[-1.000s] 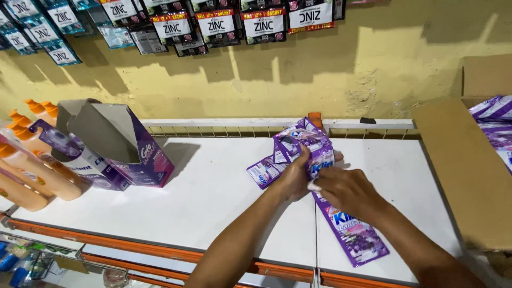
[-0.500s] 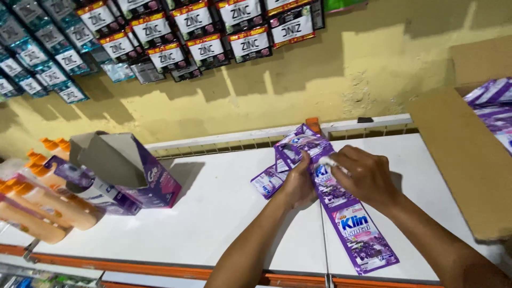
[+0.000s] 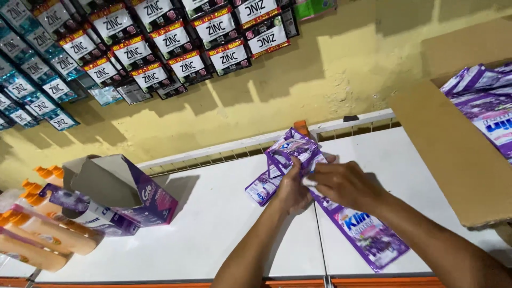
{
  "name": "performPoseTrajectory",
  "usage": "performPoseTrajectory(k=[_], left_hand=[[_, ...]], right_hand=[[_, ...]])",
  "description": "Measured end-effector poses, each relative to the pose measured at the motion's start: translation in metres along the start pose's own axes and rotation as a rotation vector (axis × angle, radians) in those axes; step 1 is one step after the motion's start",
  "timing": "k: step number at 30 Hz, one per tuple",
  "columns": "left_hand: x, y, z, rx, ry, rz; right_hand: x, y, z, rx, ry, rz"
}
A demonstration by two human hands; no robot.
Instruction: Tearing, folding, and organizing small detergent packets on a counter
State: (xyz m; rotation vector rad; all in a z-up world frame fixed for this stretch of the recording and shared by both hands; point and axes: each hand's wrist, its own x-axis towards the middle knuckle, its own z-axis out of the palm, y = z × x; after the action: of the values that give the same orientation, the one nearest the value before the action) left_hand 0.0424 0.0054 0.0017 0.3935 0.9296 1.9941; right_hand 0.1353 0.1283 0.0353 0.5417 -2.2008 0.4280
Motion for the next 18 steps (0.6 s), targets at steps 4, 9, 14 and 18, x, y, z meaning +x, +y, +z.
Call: performPoseTrajectory(k=[4,9,14,18], left_hand=[[0.036,-0.019,-0.077,0.025,0.037,-0.028],[-0.014,0.008,0.007,0.19,0.05,-0.03],[-0.004,0.02,-0.005,0.168,0.04,0.027],[0.003,0.015,-0.016,0.206,-0.059,0.136]], right_hand=[[-0.001,0.028,0.0,-0.157,0.023,-0.039],[-0.019,0.027,0.01,0.145,-0.46,0.299],[0.006,0.019,-0.028,0.032,-0.38,0.416],[-0.006,0.021,-0.014,0.021,-0.391,0.313]])
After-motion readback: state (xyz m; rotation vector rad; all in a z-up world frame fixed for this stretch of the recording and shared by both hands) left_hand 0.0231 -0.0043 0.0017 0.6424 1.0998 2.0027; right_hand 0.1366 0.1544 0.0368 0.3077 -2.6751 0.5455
